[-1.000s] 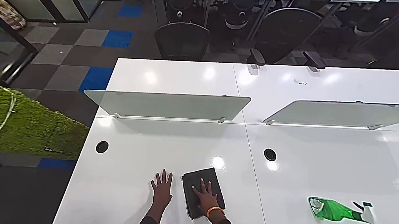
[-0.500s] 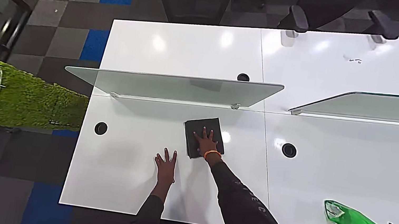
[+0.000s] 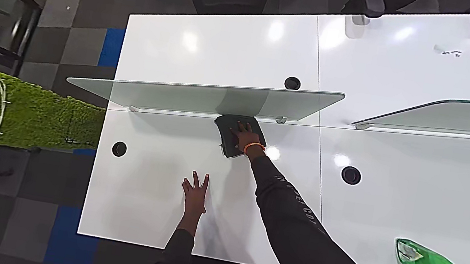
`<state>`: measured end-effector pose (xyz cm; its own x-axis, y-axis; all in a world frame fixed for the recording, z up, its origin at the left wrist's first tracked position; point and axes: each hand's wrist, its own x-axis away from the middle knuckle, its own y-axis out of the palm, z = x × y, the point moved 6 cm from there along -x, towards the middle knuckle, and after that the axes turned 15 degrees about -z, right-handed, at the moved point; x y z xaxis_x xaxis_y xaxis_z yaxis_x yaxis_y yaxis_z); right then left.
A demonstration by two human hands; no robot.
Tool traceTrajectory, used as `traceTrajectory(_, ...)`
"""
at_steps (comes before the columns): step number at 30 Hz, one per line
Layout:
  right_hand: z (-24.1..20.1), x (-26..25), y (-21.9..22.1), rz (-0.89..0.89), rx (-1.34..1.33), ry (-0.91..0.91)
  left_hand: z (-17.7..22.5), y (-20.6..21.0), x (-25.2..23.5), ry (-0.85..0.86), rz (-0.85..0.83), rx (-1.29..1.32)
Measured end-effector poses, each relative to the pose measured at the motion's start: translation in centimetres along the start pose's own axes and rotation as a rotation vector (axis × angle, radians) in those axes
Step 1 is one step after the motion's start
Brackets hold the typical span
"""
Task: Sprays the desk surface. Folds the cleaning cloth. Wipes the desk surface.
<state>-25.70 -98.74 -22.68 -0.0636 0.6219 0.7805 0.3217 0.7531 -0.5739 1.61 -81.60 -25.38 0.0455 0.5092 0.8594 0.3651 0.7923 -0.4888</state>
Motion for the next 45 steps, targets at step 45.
traceTrajectory(45, 22.3, 23.0, 21.2, 0.196, -0.448, 0.565, -0.6, 0.1, 0.9, 0.056, 0.12, 0.057)
